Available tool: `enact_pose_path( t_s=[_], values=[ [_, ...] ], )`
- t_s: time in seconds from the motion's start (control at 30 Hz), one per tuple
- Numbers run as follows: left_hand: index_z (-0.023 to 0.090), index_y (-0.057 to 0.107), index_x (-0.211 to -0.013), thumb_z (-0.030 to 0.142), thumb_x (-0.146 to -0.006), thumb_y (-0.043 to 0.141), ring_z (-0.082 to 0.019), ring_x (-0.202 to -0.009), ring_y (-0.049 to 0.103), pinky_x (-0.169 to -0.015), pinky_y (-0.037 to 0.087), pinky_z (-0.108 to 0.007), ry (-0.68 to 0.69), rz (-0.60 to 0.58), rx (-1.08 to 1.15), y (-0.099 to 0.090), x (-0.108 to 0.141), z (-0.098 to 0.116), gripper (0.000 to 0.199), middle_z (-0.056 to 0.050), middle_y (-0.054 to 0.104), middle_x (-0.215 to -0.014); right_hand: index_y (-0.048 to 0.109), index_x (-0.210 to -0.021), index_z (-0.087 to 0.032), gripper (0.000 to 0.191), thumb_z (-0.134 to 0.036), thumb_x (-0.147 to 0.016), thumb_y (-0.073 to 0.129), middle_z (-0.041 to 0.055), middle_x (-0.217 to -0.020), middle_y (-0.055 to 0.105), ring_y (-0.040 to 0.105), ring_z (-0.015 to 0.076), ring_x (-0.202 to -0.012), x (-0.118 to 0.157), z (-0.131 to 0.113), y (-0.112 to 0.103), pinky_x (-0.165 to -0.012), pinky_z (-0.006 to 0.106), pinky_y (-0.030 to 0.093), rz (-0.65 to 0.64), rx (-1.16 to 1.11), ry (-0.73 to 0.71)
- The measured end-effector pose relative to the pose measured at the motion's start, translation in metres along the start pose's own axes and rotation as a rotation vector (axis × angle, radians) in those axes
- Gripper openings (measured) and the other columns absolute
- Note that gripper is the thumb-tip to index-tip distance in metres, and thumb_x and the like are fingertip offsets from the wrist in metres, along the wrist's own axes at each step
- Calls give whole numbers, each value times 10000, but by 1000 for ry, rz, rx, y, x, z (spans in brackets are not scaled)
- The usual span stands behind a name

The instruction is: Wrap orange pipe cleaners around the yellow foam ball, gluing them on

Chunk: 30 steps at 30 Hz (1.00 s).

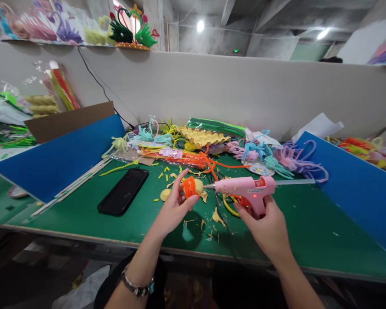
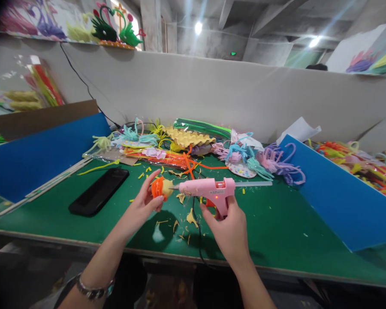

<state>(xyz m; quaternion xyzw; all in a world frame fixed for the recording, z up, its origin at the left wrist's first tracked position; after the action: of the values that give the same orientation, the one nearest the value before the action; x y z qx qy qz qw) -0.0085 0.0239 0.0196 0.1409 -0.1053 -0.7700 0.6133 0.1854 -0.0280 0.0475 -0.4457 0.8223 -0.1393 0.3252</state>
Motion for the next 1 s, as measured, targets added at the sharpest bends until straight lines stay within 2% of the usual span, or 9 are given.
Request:
enact_pose_path(
  t_s=[0.07, 0.23, 0.33, 0.43, 0.6, 0.8, 0.93, 1.0],
  values=[
    [249, 438, -1297, 240, -731, 651, -90, -507, 409, -542, 363, -206, 19, -32, -44, 0, 1, 1, 605, 53, 515, -615, 572, -825, -187, 324, -460, -652, 586, -65, -461, 451, 418, 117, -406, 0, 0, 1, -411, 229, 342, -11, -1, 2],
    [226, 456, -1279, 291, -786, 590, -121, -556, 427, -604, 377, -228, -51, -69, -92, 0, 5, 1, 515, 43, 486, -599, 562, -749, -188, 280, -445, -638, 575, -61, -438, 455, 425, 113, -381, -4, 2, 2, -382, 217, 334, -46, 16, -34],
    [246, 450, -1265, 233, -735, 644, -108, -573, 428, -599, 375, -214, -58, -50, -51, 0, 5, 3, 565, 35, 515, -707, 555, -756, -191, 262, -418, -627, 569, -65, -441, 458, 412, 107, -373, -4, 1, 4, -378, 214, 331, -59, 48, -69],
    [259, 476, -1231, 171, -694, 673, -97, -615, 441, -621, 377, -194, -39, -31, -59, 0, 4, 3, 578, 16, 541, -844, 543, -769, -197, 232, -396, -649, 548, -68, -457, 454, 398, 105, -389, -1, 0, 4, -403, 218, 327, -20, 74, -85],
    [249, 493, -1231, 176, -724, 638, -119, -715, 473, -670, 390, -181, -11, -51, -138, 0, 4, 2, 533, -5, 543, -887, 533, -762, -197, 230, -396, -646, 535, -69, -461, 438, 390, 109, -402, 2, -3, 4, -419, 228, 319, -16, 80, -76],
    [274, 437, -1290, 233, -785, 580, -120, -709, 477, -661, 399, -179, 38, -112, -327, 0, 6, 0, 527, -12, 555, -951, 539, -769, -197, 212, -377, -659, 525, -67, -481, 435, 383, 109, -416, 5, -6, 3, -432, 232, 307, -11, 88, -85],
    [274, 425, -1310, 238, -790, 575, -150, -800, 520, -736, 420, -200, 40, -129, -358, -1, 8, 0, 542, -24, 580, -1039, 538, -759, -197, 205, -372, -652, 524, -70, -464, 427, 375, 106, -399, 3, -4, 3, -412, 227, 304, -17, 85, -93],
    [268, 429, -1312, 229, -786, 579, -172, -917, 529, -818, 409, -207, 58, -131, -383, -1, 9, 2, 548, -27, 570, -1124, 529, -721, -199, 198, -374, -629, 527, -68, -443, 430, 375, 105, -379, 1, -3, 3, -387, 222, 305, -32, 79, -98]
  ],
)
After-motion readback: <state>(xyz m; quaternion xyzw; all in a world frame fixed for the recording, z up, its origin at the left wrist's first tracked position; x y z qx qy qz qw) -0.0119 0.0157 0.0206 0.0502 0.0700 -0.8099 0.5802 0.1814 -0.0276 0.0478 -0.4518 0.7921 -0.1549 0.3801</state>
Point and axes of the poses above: each hand's wrist, its own x-axis away from the middle knuckle, its own y-axis out of the palm, z = x × y, the point moved 4 cm from there along -x, towards the middle knuckle
